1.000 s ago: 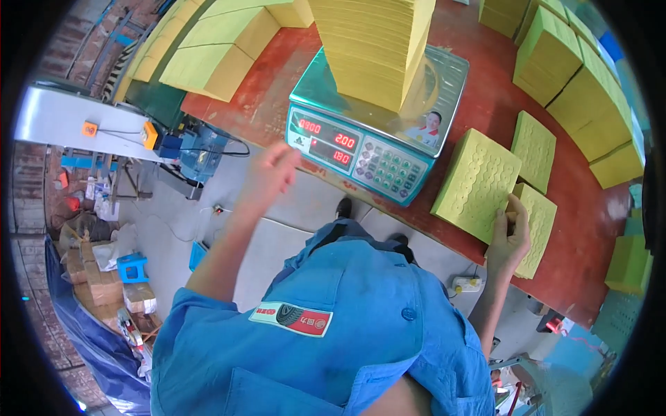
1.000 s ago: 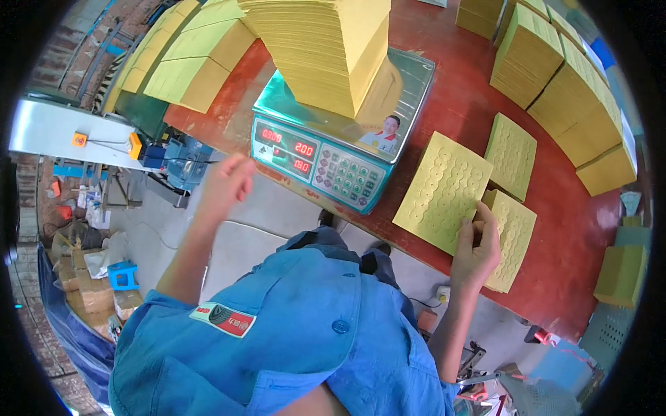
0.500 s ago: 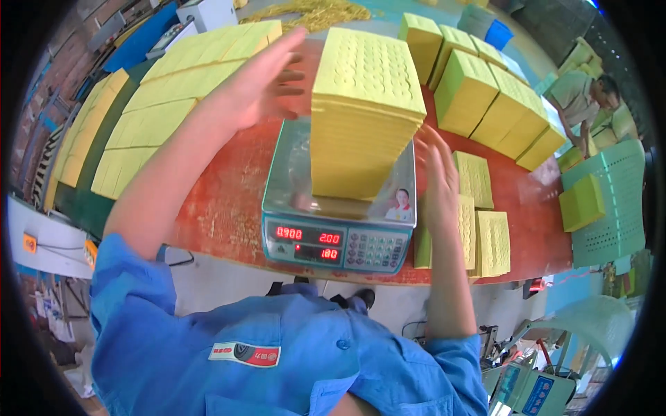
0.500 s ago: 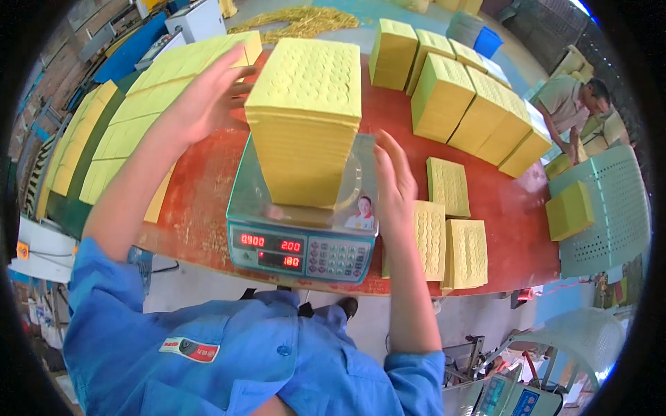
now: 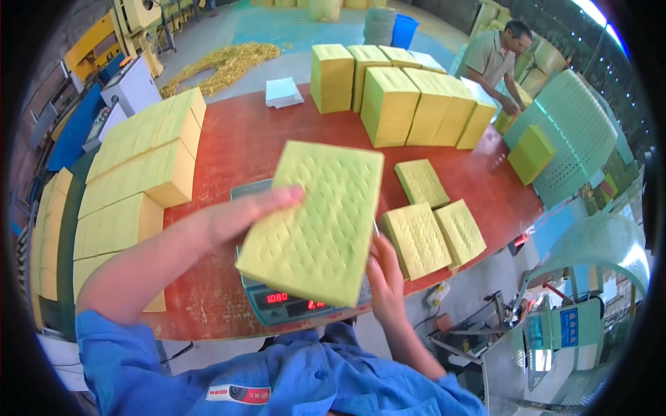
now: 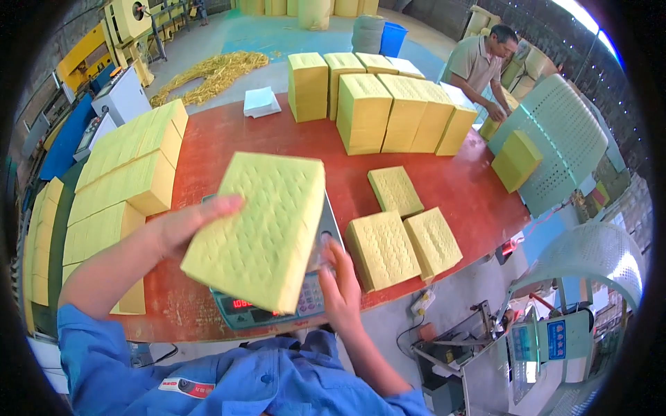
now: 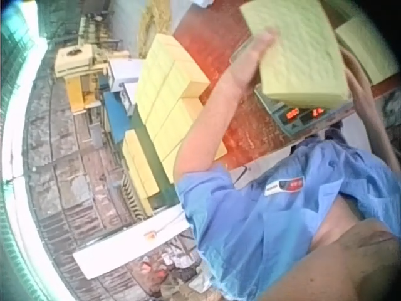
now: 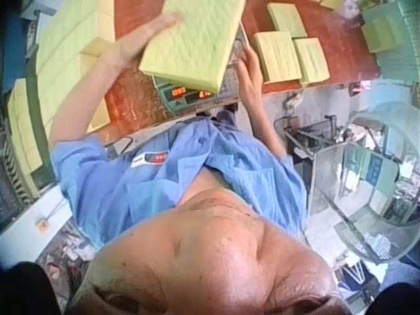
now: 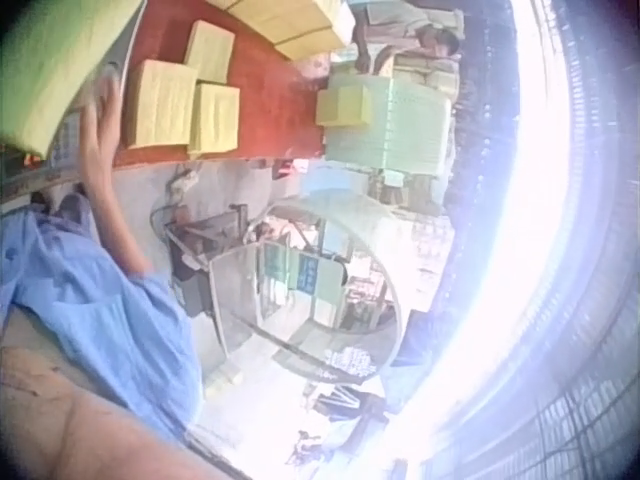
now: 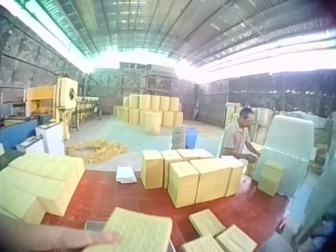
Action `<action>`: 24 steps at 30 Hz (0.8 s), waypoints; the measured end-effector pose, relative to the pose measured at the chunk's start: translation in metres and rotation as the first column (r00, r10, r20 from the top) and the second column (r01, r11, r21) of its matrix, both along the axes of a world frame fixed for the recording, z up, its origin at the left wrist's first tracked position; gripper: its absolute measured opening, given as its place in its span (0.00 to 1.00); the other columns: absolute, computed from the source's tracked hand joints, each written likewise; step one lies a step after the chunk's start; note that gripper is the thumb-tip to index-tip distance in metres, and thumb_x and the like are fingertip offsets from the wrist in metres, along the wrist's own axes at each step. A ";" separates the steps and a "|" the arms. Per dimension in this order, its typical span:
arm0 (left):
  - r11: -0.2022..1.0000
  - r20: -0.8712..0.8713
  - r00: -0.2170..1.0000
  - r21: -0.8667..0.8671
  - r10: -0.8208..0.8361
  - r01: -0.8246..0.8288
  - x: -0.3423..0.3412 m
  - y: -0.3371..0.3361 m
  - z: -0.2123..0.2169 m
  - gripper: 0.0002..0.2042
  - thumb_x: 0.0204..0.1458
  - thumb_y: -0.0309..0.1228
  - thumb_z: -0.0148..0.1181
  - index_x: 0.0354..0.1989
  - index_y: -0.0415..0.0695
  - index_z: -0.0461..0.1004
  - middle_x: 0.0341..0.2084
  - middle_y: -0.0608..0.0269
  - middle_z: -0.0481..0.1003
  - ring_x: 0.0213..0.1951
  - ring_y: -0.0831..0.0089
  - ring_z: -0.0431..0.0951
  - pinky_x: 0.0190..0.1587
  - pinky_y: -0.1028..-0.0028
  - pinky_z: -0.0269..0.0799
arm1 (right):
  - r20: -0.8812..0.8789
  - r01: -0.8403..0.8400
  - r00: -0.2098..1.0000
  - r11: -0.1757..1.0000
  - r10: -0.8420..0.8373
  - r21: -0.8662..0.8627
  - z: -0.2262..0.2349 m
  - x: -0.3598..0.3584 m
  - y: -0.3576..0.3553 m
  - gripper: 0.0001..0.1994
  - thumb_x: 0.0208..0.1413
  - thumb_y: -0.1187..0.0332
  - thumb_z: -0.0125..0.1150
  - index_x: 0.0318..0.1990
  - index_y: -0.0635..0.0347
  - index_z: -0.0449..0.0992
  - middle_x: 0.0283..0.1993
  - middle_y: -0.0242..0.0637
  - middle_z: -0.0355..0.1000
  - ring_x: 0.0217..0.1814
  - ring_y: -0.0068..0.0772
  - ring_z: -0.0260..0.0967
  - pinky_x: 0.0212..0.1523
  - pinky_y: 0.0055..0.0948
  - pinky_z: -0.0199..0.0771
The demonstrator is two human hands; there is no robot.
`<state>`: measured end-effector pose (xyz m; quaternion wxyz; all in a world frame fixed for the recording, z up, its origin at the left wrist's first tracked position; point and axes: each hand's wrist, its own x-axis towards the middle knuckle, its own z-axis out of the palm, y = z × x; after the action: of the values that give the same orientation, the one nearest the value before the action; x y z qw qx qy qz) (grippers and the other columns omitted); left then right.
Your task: Weighing stacks of yellow paper pads on a digital scale and organizing them on a table.
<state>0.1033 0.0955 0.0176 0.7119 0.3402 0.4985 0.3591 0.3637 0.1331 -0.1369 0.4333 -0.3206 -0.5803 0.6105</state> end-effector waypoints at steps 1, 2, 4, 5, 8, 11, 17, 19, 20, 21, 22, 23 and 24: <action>1.000 0.002 1.000 0.011 0.000 0.000 0.006 0.008 0.004 0.34 0.59 0.55 0.52 0.67 0.43 0.60 0.59 0.54 0.70 0.57 0.67 0.75 0.60 0.65 0.70 | 0.059 0.023 0.998 0.998 -0.020 -0.057 -0.002 0.022 -0.016 0.21 0.67 0.69 0.46 0.65 0.66 0.61 0.63 0.47 0.65 0.63 0.38 0.64 0.63 0.37 0.63; 0.998 -0.013 0.998 -0.006 -0.062 0.062 0.017 0.015 0.010 0.34 0.59 0.55 0.52 0.67 0.43 0.60 0.59 0.54 0.70 0.57 0.67 0.75 0.59 0.65 0.70 | 0.087 0.008 0.996 0.974 0.011 -0.225 -0.014 0.040 -0.028 0.21 0.68 0.67 0.45 0.64 0.66 0.61 0.62 0.46 0.66 0.61 0.37 0.66 0.62 0.38 0.65; 0.988 0.002 0.989 -0.038 -0.148 0.148 0.024 0.025 0.012 0.35 0.60 0.57 0.50 0.67 0.44 0.60 0.60 0.55 0.70 0.57 0.67 0.74 0.59 0.65 0.70 | 0.105 -0.007 0.993 0.917 0.054 -0.400 -0.033 0.048 -0.038 0.21 0.68 0.65 0.44 0.64 0.66 0.61 0.62 0.45 0.66 0.59 0.37 0.68 0.60 0.39 0.67; 0.989 -0.002 0.990 -0.040 -0.143 0.142 0.026 0.029 0.011 0.35 0.60 0.57 0.50 0.67 0.44 0.60 0.60 0.55 0.70 0.57 0.67 0.74 0.59 0.65 0.70 | -0.101 -0.137 0.990 0.795 0.096 -0.591 -0.040 0.042 -0.038 0.22 0.69 0.63 0.42 0.65 0.66 0.60 0.62 0.45 0.66 0.60 0.37 0.68 0.61 0.39 0.67; 0.991 0.074 0.989 -0.042 -0.124 0.128 0.030 0.037 0.011 0.35 0.59 0.57 0.50 0.67 0.44 0.60 0.60 0.55 0.70 0.57 0.67 0.74 0.59 0.65 0.70 | -0.387 -0.333 0.919 0.656 0.067 -0.677 -0.039 0.027 -0.023 0.24 0.69 0.58 0.38 0.65 0.66 0.61 0.63 0.45 0.66 0.62 0.38 0.66 0.62 0.39 0.66; 0.996 0.096 0.992 -0.010 -0.087 0.089 0.032 0.040 0.016 0.35 0.59 0.56 0.52 0.67 0.44 0.60 0.60 0.55 0.69 0.57 0.67 0.74 0.59 0.64 0.70 | -0.500 -0.411 0.862 0.698 0.087 -0.587 -0.030 0.037 -0.002 0.24 0.69 0.59 0.39 0.65 0.67 0.62 0.65 0.45 0.64 0.67 0.37 0.62 0.66 0.35 0.62; 0.910 0.244 0.886 0.038 0.393 -0.414 -0.010 0.074 0.007 0.30 0.59 0.52 0.55 0.64 0.44 0.65 0.56 0.59 0.73 0.57 0.70 0.74 0.59 0.68 0.70 | -0.135 -0.362 0.931 0.805 0.339 -0.470 0.051 0.017 0.130 0.25 0.68 0.58 0.47 0.66 0.66 0.62 0.62 0.41 0.68 0.65 0.31 0.64 0.63 0.32 0.64; 0.827 0.291 0.851 0.241 0.437 -0.507 -0.019 0.116 0.019 0.29 0.58 0.51 0.58 0.62 0.45 0.67 0.55 0.60 0.74 0.55 0.71 0.75 0.58 0.68 0.71 | -0.219 -0.442 0.897 0.792 0.384 -0.420 0.054 -0.006 0.200 0.23 0.67 0.56 0.48 0.60 0.64 0.68 0.57 0.38 0.72 0.58 0.30 0.69 0.57 0.34 0.70; 0.829 0.287 0.856 0.252 0.429 -0.500 -0.024 0.137 0.021 0.29 0.58 0.51 0.58 0.62 0.45 0.67 0.55 0.60 0.74 0.55 0.71 0.75 0.58 0.68 0.71 | -0.265 -0.413 0.908 0.807 0.325 -0.423 0.049 -0.026 0.229 0.22 0.68 0.55 0.47 0.59 0.63 0.69 0.57 0.38 0.72 0.57 0.30 0.70 0.56 0.34 0.70; 0.795 0.287 0.837 0.281 0.465 -0.538 -0.035 0.157 0.017 0.29 0.58 0.51 0.58 0.62 0.45 0.67 0.54 0.60 0.74 0.55 0.70 0.75 0.57 0.67 0.71 | -0.220 -0.346 0.937 0.803 0.271 -0.485 0.055 -0.047 0.251 0.22 0.67 0.54 0.48 0.59 0.61 0.69 0.58 0.40 0.71 0.58 0.36 0.69 0.57 0.41 0.70; 0.753 0.286 0.813 0.311 0.507 -0.579 -0.044 0.172 0.012 0.29 0.58 0.50 0.58 0.61 0.44 0.67 0.54 0.59 0.74 0.54 0.69 0.75 0.56 0.67 0.71 | -0.247 -0.391 0.920 0.756 0.304 -0.525 0.053 -0.066 0.274 0.23 0.67 0.52 0.47 0.61 0.57 0.67 0.60 0.39 0.69 0.61 0.39 0.67 0.57 0.50 0.69; 0.753 0.285 0.815 0.317 0.504 -0.576 -0.054 0.193 0.003 0.29 0.58 0.50 0.58 0.61 0.44 0.67 0.54 0.59 0.74 0.54 0.69 0.75 0.56 0.67 0.71 | -0.267 -0.418 0.908 0.714 0.321 -0.562 0.043 -0.079 0.299 0.23 0.67 0.51 0.47 0.63 0.53 0.66 0.62 0.39 0.68 0.63 0.43 0.64 0.58 0.59 0.67; 0.779 0.254 0.832 0.297 0.494 -0.553 -0.067 0.213 -0.010 0.28 0.58 0.49 0.58 0.61 0.44 0.67 0.53 0.58 0.75 0.54 0.69 0.75 0.56 0.66 0.71 | -0.271 -0.423 0.906 0.714 0.325 -0.558 0.023 -0.092 0.320 0.23 0.67 0.51 0.47 0.63 0.53 0.66 0.62 0.39 0.68 0.63 0.43 0.64 0.58 0.59 0.67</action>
<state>0.0368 0.3084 0.0075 0.5472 0.2813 0.4400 0.6541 0.2714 0.4531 -0.1143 0.2180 -0.2697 -0.3720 0.8610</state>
